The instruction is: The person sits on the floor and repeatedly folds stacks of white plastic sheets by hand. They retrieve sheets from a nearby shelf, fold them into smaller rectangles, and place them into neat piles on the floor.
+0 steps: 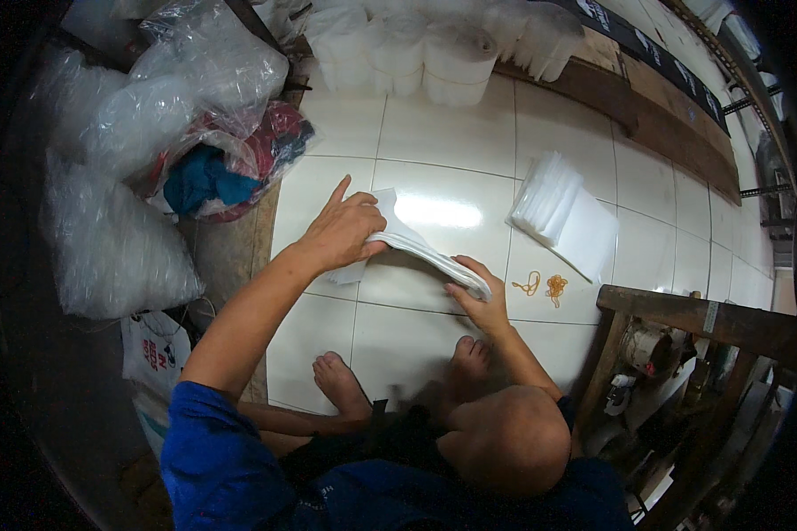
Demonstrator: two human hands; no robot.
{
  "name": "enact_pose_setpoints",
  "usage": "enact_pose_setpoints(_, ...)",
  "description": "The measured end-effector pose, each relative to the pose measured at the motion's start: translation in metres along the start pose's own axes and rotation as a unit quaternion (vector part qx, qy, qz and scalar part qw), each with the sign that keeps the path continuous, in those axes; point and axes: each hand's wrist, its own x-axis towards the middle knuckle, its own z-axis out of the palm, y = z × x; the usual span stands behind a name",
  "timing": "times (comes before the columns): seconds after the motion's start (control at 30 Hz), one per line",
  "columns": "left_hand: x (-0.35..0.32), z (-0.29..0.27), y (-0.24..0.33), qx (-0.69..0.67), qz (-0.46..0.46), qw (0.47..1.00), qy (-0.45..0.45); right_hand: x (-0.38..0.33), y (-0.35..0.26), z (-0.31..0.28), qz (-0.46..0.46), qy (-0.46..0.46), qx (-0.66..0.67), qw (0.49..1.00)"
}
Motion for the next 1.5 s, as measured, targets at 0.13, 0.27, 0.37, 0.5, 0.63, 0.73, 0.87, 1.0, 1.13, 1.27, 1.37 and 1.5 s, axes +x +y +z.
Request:
enact_pose_setpoints(0.13, -0.002, 0.016, 0.004, -0.024, 0.021, 0.988, 0.149, 0.006, -0.004, 0.009, -0.017, 0.027, -0.009, 0.999)
enact_pose_setpoints(0.27, -0.001, 0.006, 0.009, 0.001, 0.010, 0.998, 0.065, 0.010, 0.005, 0.011, -0.045, 0.012, -0.039, 0.998)
enact_pose_setpoints(0.37, 0.003, 0.001, 0.008, -0.024, -0.053, 0.998, -0.022, 0.012, -0.006, 0.011, -0.082, 0.009, -0.087, 0.993)
enact_pose_setpoints(0.5, -0.002, -0.009, 0.007, -0.137, -0.055, 0.989, 0.003, 0.029, -0.050, -0.023, -0.145, -0.028, -0.192, 0.970)
enact_pose_setpoints(0.63, 0.000, -0.001, 0.006, -0.333, -0.033, 0.924, 0.182, 0.061, -0.147, -0.080, -0.304, -0.062, -0.360, 0.880)
enact_pose_setpoints(0.73, -0.012, 0.003, -0.006, -0.588, -0.050, 0.774, 0.229, 0.073, -0.218, -0.092, -0.299, -0.134, -0.464, 0.823)
enact_pose_setpoints(0.87, -0.022, -0.003, 0.021, -0.530, -0.037, 0.820, 0.215, 0.093, -0.265, -0.091, -0.268, -0.237, -0.508, 0.783)
enact_pose_setpoints(1.0, -0.001, -0.001, 0.032, -0.499, -0.058, 0.793, 0.345, 0.118, -0.254, -0.106, -0.100, -0.150, -0.619, 0.764)
enact_pose_setpoints(1.13, -0.011, -0.007, 0.014, -0.485, -0.035, 0.779, 0.397, 0.063, -0.216, -0.072, 0.003, -0.346, -0.505, 0.790)
enact_pose_setpoints(1.27, -0.023, -0.014, 0.026, -0.454, -0.009, 0.818, 0.352, 0.060, -0.231, -0.072, -0.328, -0.318, -0.469, 0.756)
enact_pose_setpoints(1.37, -0.035, -0.031, 0.014, -0.548, -0.014, 0.756, 0.358, 0.082, -0.250, -0.073, -0.188, -0.300, -0.559, 0.750)
enact_pose_setpoints(1.5, -0.037, -0.053, 0.023, -0.520, 0.079, 0.781, 0.337, 0.076, -0.301, -0.103, -0.241, -0.234, -0.566, 0.753)
